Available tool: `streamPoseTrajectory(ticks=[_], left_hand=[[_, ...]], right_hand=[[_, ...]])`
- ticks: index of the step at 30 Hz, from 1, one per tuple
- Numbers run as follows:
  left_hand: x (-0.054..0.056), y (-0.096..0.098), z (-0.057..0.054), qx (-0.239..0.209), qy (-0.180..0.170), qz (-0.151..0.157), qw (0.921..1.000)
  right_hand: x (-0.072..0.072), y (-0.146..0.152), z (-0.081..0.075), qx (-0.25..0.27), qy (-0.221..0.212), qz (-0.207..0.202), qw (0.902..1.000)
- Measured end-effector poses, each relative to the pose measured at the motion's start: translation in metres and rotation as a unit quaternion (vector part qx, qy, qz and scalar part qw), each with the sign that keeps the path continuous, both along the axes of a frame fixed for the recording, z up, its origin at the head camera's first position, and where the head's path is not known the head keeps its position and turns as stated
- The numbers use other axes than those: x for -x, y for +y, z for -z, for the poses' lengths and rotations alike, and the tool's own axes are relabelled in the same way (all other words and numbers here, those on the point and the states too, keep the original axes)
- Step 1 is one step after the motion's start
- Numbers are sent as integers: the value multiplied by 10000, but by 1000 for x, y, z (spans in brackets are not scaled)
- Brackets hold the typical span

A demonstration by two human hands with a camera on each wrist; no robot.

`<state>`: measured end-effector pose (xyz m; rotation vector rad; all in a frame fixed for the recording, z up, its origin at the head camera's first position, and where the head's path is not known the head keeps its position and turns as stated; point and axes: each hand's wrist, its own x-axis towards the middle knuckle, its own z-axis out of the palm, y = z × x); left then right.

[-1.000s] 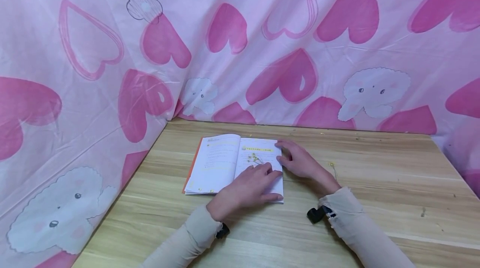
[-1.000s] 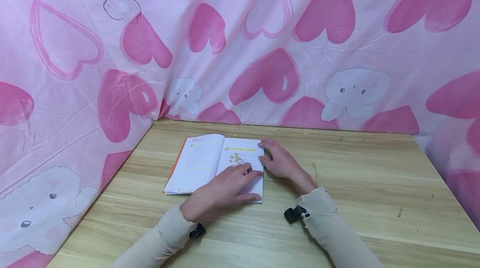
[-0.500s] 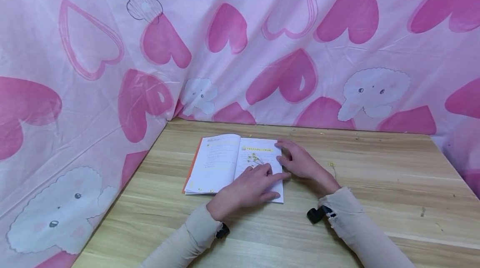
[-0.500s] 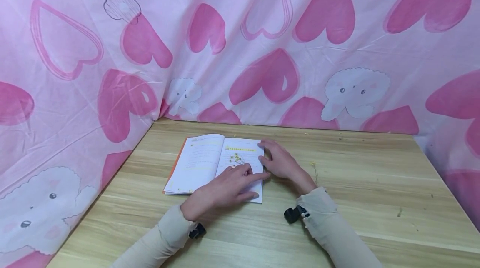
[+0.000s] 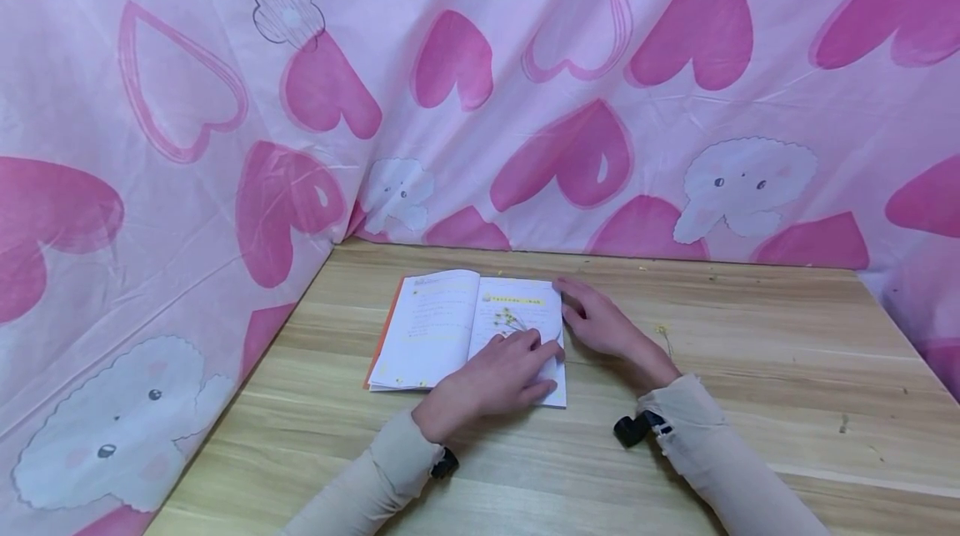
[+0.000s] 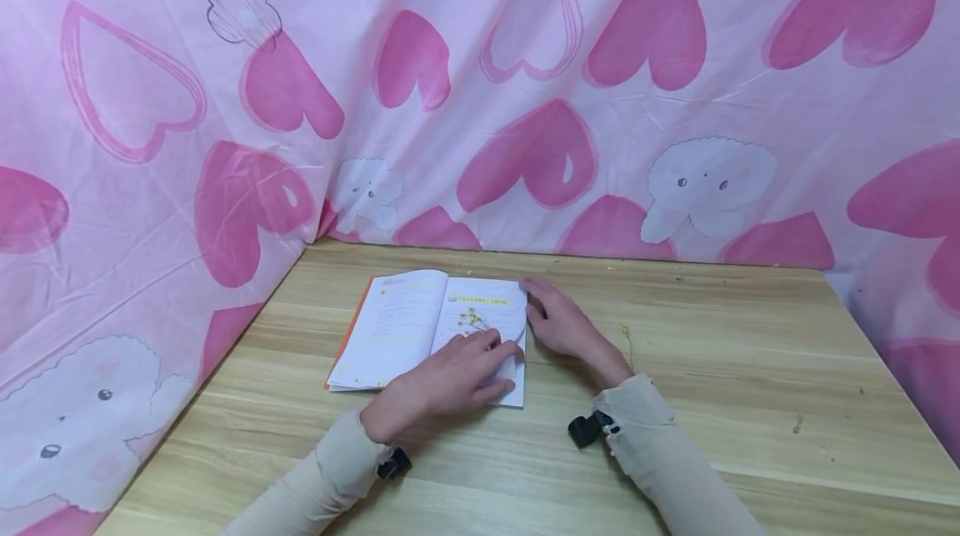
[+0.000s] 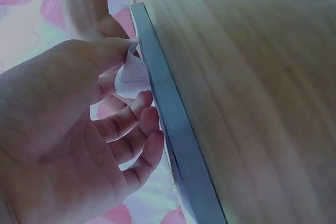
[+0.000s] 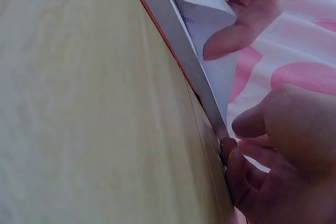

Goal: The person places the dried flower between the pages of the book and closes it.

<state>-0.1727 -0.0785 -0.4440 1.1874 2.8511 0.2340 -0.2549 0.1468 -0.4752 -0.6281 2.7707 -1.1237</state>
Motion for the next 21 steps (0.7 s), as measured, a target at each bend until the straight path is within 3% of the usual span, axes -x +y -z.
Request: streamPoseTrajectory(ticks=[6, 13, 21], left_hand=[[2, -3, -9, -397, -172, -1, 9991], [10, -9, -18, -878, -673, -134, 9938], [22, -18, -24, -1395, -554, -315, 9882]], right_hand=[[1, 1, 2, -179, 415, -56, 9990], [2, 1, 2, -100, 435, -27, 9990], [1, 2, 0, -79, 411, -100, 9991]])
